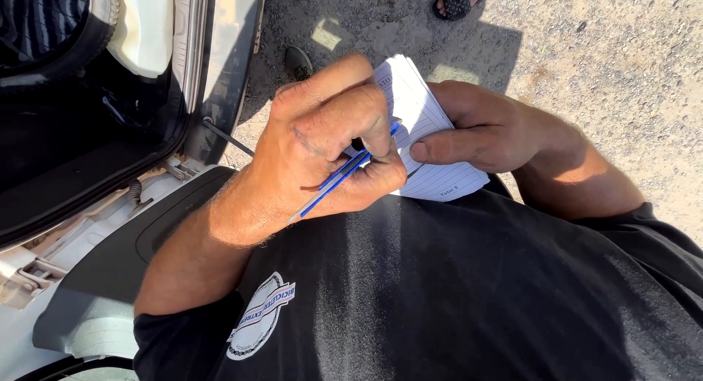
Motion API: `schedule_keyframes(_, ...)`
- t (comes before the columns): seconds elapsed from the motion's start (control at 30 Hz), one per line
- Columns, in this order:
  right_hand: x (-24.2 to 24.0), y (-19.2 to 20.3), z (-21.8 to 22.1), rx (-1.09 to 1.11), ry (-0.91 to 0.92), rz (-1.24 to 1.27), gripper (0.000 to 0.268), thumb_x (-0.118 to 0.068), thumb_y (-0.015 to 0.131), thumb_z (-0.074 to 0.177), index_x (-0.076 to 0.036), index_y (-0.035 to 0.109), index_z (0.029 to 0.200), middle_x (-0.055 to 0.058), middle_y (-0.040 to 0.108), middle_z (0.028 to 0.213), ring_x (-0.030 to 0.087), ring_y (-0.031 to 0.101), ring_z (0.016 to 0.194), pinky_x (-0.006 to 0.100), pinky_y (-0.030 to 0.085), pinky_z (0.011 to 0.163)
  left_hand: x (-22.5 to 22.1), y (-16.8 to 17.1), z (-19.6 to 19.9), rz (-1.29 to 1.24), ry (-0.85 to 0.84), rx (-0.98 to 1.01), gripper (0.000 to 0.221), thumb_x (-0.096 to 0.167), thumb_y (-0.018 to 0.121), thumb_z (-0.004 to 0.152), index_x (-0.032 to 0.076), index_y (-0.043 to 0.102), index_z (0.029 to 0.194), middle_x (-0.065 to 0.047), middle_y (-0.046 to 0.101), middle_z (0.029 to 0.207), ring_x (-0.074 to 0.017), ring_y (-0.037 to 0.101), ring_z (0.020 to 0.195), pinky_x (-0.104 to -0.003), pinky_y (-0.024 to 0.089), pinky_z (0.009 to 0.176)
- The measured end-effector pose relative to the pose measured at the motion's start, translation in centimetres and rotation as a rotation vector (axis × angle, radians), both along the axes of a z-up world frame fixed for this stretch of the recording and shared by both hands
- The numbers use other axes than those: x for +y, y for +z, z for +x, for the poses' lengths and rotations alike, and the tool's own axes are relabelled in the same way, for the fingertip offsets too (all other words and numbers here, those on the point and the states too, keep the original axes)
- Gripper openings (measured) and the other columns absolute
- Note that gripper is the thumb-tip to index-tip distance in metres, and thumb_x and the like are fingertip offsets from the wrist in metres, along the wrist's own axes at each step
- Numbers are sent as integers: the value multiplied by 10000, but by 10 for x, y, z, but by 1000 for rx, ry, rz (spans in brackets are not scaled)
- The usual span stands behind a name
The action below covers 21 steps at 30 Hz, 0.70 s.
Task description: Writing a service budget on a notepad while interacting with customers near a vehicle.
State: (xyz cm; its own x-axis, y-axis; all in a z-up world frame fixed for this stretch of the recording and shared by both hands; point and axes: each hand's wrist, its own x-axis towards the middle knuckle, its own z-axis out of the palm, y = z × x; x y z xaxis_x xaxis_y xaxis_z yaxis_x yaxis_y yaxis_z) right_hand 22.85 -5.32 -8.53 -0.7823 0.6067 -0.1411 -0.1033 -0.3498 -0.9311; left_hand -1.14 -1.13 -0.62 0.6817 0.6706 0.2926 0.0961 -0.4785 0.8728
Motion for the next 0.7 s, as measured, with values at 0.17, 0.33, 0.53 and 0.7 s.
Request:
schedule_keyframes(0.17, -3, 0, -3, -38, 13, -12, 191, -234, 606, 1017, -52, 551, 1032, -32, 504, 723, 93, 494, 622, 288, 432, 526, -2, 2, -6, -50, -16, 33, 267, -125, 696, 765, 56, 500, 750, -37, 378, 798, -170, 323, 619, -309, 266, 541)
schedule_keyframes(0.33, -5, 3, -6, -10, 12, 2, 217, -256, 601, 1024, -42, 572, 1050, -28, 568, 765, 93, 550, 655, 276, 472, 550, -5, 1, -7, -69, 19, -29, 286, -124, 673, 763, 71, 464, 749, -43, 346, 800, -176, 296, 629, -332, 226, 572)
schedule_keyframes(0.53, -7, 5, -9, -53, 21, -4, 234, -281, 609, 1014, -50, 578, 1044, -28, 554, 773, 96, 527, 670, 291, 464, 566, -9, 0, -10, -50, 38, -35, 296, -107, 737, 796, 70, 502, 762, -48, 369, 813, -179, 330, 636, -336, 253, 571)
schedule_keyframes(0.7, -10, 5, -13, -34, 21, -2, 204, -245, 611, 1020, -51, 559, 1059, -24, 545, 759, 99, 537, 652, 290, 460, 547, -13, 0, -15, -47, 30, -32, 290, -118, 731, 789, 63, 506, 757, -49, 384, 828, -174, 338, 628, -326, 269, 564)
